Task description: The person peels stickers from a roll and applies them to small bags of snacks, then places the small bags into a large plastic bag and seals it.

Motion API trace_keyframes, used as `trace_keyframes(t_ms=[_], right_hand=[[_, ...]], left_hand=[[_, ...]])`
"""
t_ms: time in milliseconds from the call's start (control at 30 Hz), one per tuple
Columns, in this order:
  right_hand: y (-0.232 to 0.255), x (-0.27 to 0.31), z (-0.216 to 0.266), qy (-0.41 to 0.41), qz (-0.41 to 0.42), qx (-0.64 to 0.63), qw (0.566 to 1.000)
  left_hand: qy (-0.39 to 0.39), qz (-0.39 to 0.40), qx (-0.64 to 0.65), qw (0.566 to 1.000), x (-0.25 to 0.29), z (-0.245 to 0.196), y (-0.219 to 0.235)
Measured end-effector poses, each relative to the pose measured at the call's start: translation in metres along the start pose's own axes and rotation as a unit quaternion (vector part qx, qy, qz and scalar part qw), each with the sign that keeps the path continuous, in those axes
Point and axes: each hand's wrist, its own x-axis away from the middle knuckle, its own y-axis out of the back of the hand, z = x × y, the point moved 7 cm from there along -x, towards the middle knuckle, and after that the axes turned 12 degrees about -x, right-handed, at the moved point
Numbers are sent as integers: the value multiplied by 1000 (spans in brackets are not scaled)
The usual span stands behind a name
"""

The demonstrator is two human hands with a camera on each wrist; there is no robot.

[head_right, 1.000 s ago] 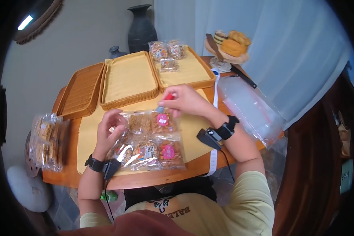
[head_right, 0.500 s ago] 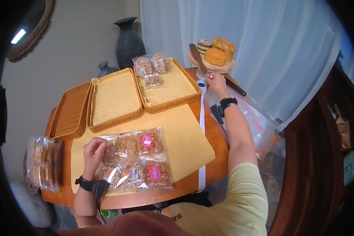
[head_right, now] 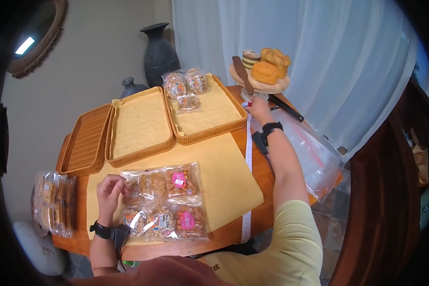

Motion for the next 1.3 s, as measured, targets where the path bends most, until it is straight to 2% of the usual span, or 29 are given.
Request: trace_keyframes(t_ms=[33, 100, 133, 167, 200, 267, 300, 333, 400, 467, 500, 567, 633, 667, 733, 800, 867, 933, 1000, 1033, 1067, 1133, 1167, 1233, 1267, 1300], right_hand=[[4, 3, 4, 1, 1, -2, 1000], [12, 13, -9, -88, -5, -90, 992], [15, 20, -15, -91, -3, -92, 992], [30, 25, -8, 10, -59, -17, 998], [41, 38, 8, 112, -110, 57, 986], [47, 60, 8, 9, 25, -49, 998], [42, 73, 11, 10, 96, -111, 989], [32, 87, 17, 12, 170, -171, 970], [9, 135, 47, -82, 305, -336, 887], [-12, 180, 79, -101, 358, -330, 868], [-22, 194, 90, -97, 369, -332, 863], [-40, 220, 104, -143, 419, -351, 825], [-54, 228, 114, -162, 444, -355, 807], [-64, 234, 117, -186, 463, -355, 791], [-77, 236, 127, -186, 458, -373, 785], [-85, 237, 131, -186, 485, -331, 788], [-96, 235, 130, -167, 490, -299, 801], [-101, 241, 133, -152, 496, -264, 813], [-102, 247, 141, -108, 432, -286, 848], [-107, 251, 143, -81, 406, -345, 842], [-109, 262, 153, -67, 419, -341, 839], [-96, 277, 172, -140, 379, -547, 733], [-98, 284, 173, -132, 393, -543, 730], [-102, 291, 162, -213, 391, -594, 670], [-103, 292, 162, -209, 402, -591, 668], [-105, 292, 163, -210, 412, -604, 649]], left_hand=[[-5, -14, -1, 1000, -1, -1, 4], [4, -18, 4, 1000, -4, -5, 11], [14, -22, 10, 1000, -5, -5, 15], [9, -17, 18, 1000, -7, -5, 19], [14, -17, 16, 1000, -10, -8, 22], [34, -26, 12, 999, -12, -13, 33], [48, -14, -19, 999, -11, -14, 37], [65, -4, -49, 997, -10, -16, 42], [86, 27, -175, 980, -3, -22, 51], [64, 34, -352, 933, 10, -23, 66], [79, 30, -392, 916, 19, -15, 76], [96, 21, -436, 895, 38, 6, 91], [270, 66, -246, 929, 65, 49, 98], [319, 100, -135, 933, 74, 48, 87], [337, 124, -70, 931, 79, 52, 68], [358, 178, -32, 916, 78, 46, 36], [332, 187, -77, 922, 69, 38, 20], [314, 195, -79, 926, 62, 58, 11], [302, 195, -83, 929, 55, 69, 4], [296, 185, -34, 936, 56, 69, 0], [291, 170, 17, 941, 58, 69, -3], [242, 122, 40, 962, 58, 65, -6], [225, 109, 25, 968, 59, 58, -5], [236, 85, 60, 966, 65, 40, 1], [241, 76, 97, 963, 69, 36, 6], [241, 78, 75, 964, 71, 40, 13]])
